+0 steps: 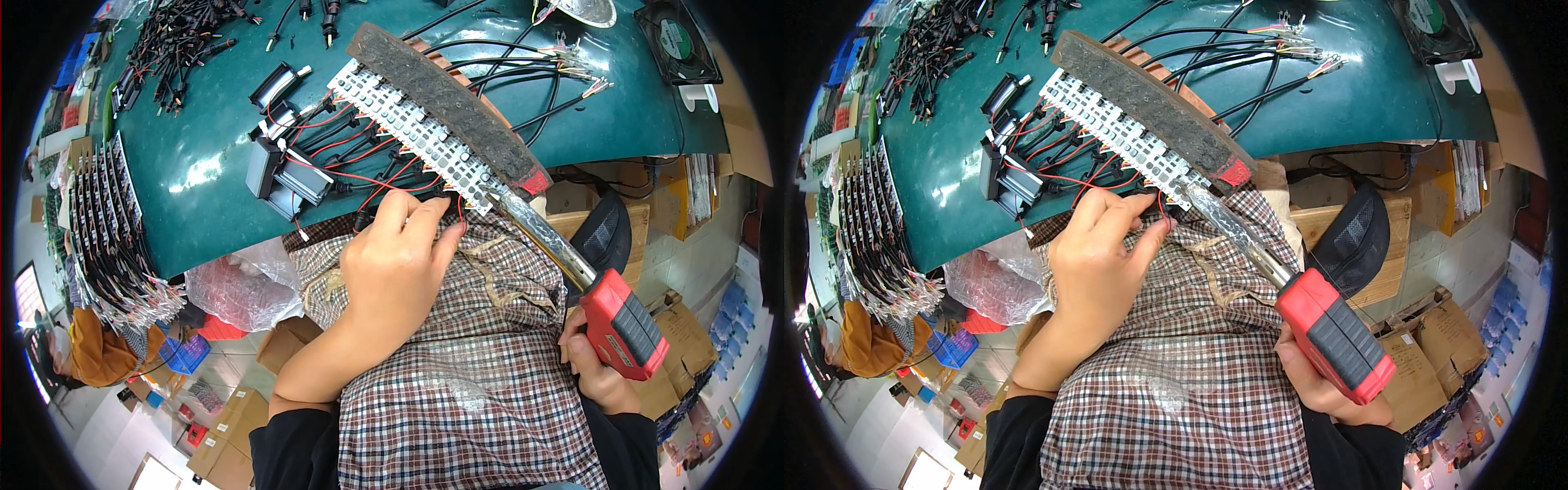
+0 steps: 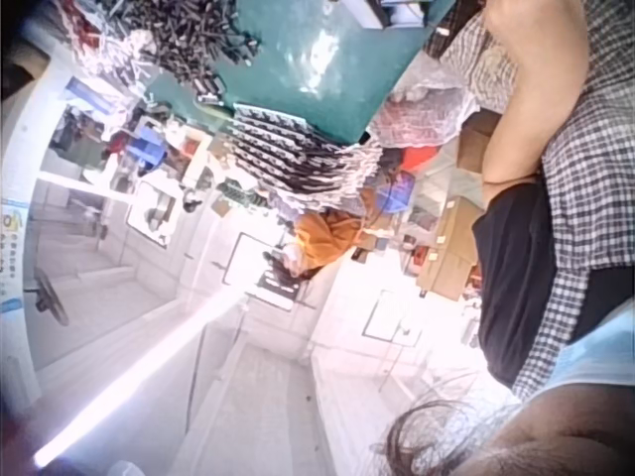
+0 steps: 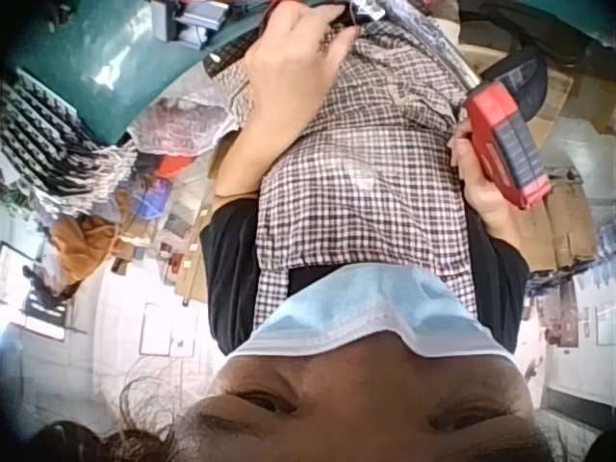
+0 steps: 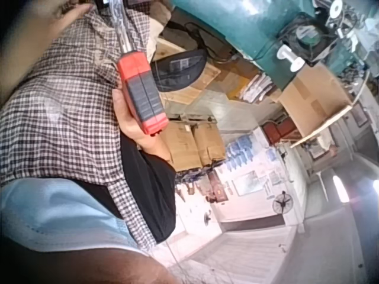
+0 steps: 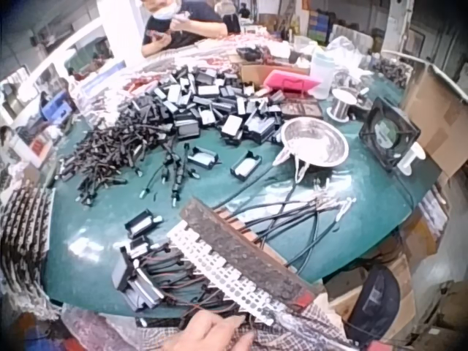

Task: The person assembles an electronic board by positioning wire connectors onto the board and soldering their wires in place using a soldering iron.

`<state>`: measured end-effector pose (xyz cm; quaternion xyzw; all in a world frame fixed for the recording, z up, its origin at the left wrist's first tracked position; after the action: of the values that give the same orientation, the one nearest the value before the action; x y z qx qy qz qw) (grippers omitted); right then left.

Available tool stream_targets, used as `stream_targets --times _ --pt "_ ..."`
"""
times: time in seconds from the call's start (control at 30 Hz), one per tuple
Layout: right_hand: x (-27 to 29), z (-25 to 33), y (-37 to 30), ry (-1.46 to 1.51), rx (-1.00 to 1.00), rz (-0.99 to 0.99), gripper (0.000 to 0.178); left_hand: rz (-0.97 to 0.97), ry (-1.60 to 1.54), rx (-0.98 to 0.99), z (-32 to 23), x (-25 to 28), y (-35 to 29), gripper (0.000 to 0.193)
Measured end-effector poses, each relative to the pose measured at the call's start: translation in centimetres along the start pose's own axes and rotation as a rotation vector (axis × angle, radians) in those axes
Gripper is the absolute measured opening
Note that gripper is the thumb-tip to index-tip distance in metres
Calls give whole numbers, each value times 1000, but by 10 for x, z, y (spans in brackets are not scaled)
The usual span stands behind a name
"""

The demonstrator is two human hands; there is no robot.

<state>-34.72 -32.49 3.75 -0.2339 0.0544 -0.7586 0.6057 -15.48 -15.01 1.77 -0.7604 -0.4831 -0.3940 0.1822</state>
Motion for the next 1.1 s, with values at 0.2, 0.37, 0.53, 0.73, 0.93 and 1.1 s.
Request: stream_targets --times 0.2,0.37,0.53,0.73,0.93,1.1 --pt "4 0 -3 33 -54 25 27 8 -62 45 1 -2 -5 20" --pt "7 0 -3 0 -51 32 21 1 -137 86 2 1 -4 18" --pt "5 -1 -2 -67 4 10 22 -35 -112 -9 0 8 -1 16" --pt "4 -2 0 -133 79 59 21 -60 -15 -72 -10 13 -1 16" --pt "2 -4 3 -143 132 46 22 -42 25 -82 -12 13 1 15" --pt "2 -4 2 -133 113 47 22 -55 35 -101 -14 13 0 15"
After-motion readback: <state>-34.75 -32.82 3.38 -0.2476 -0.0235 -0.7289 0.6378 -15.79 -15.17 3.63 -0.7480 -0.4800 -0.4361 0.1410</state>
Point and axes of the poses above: each hand's wrist, its own y-axis towards the middle knuckle, its own x-axis out of the back of the hand, z = x × y, the point moved 7 cm from there along y, towards the middle knuckle, and after that the axes turned 6 degrees about x, right-handed, at the moved point
